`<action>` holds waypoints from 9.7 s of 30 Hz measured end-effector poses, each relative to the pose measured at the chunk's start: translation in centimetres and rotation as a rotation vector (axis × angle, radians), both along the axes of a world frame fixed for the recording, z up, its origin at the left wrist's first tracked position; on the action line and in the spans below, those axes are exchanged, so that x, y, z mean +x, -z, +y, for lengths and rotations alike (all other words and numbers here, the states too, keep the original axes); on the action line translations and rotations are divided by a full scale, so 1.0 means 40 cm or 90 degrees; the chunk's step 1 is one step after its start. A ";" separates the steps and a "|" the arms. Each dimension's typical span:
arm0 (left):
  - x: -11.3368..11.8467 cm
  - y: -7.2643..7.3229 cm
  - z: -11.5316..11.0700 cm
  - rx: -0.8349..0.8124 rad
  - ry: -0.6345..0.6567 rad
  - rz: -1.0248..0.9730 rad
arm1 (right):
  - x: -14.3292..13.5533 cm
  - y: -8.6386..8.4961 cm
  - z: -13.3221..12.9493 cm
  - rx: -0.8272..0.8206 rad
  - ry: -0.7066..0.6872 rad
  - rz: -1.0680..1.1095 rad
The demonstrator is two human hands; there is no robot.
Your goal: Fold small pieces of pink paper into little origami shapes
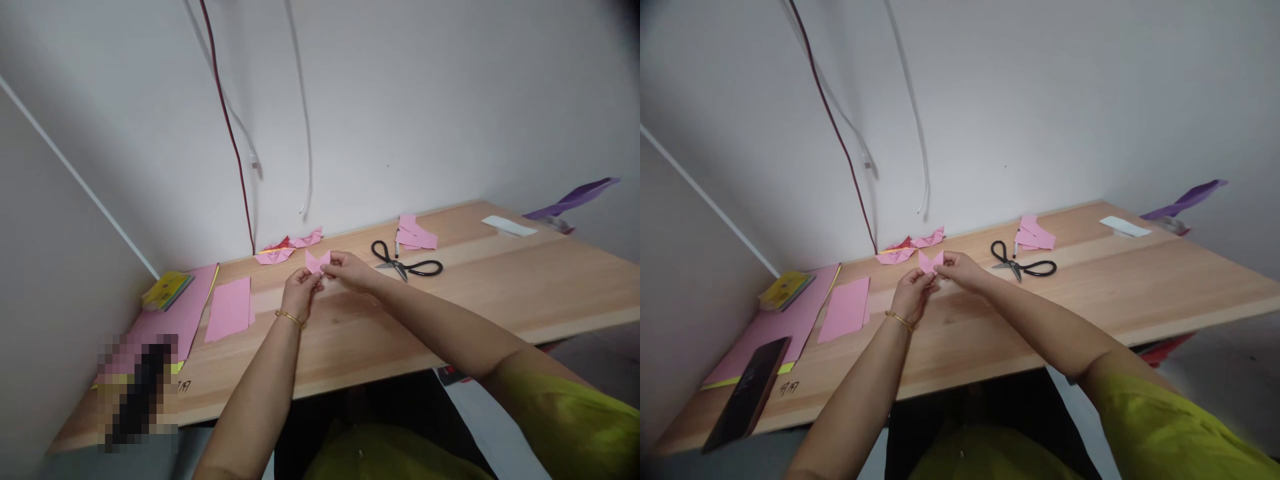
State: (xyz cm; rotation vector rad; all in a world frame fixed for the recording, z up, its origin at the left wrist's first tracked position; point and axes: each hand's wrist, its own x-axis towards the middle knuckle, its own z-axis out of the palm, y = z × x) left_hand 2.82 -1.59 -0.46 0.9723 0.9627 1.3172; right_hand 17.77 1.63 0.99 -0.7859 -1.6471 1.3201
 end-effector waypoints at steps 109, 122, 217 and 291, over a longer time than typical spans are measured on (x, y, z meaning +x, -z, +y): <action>-0.010 0.016 0.018 0.014 -0.023 0.012 | -0.002 0.020 0.006 -0.030 -0.042 -0.017; -0.006 0.024 0.017 0.036 -0.010 0.091 | -0.005 0.029 0.004 -0.022 -0.038 -0.022; -0.023 0.026 0.030 0.059 -0.078 0.116 | -0.021 0.034 -0.002 0.010 0.029 -0.080; -0.013 0.023 0.019 0.018 0.012 0.112 | -0.016 0.040 0.000 0.060 -0.004 -0.082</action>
